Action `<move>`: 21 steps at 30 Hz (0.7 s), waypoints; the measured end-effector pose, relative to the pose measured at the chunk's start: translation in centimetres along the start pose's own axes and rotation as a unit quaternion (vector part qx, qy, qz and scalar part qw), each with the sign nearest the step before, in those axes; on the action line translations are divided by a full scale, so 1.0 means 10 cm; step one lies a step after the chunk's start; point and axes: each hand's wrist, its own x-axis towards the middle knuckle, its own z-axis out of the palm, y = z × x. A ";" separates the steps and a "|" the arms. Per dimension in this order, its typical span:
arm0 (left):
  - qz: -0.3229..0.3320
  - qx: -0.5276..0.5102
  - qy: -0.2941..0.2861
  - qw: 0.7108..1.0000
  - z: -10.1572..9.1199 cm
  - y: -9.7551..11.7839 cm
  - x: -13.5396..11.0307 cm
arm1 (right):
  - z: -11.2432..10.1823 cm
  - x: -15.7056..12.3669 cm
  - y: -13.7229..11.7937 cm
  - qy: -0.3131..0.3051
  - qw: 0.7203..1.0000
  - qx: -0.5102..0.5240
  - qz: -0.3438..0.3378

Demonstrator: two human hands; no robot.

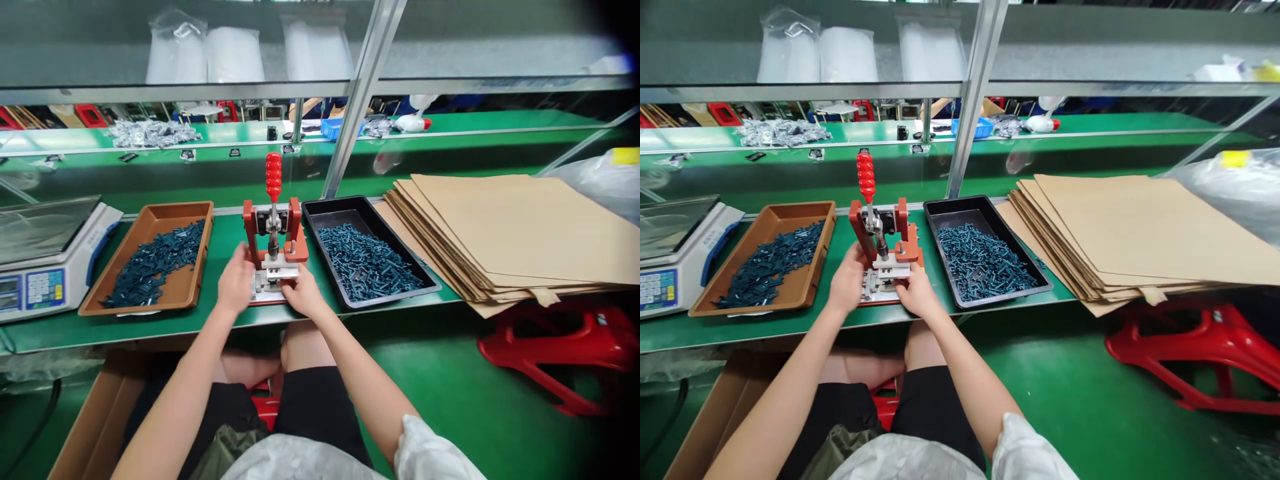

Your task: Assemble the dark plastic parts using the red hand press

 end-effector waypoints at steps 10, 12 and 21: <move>-0.034 -0.045 0.034 0.998 -0.02 0.27 0.14 | -0.05 0.11 0.16 -0.090 0.982 0.075 0.151; 0.008 -0.088 0.095 0.992 -0.08 0.53 0.35 | -0.04 0.10 0.15 -0.087 0.980 0.080 0.161; 0.229 -0.182 0.105 0.950 -0.10 1.58 0.51 | -0.06 0.09 0.02 -0.076 0.984 0.060 0.150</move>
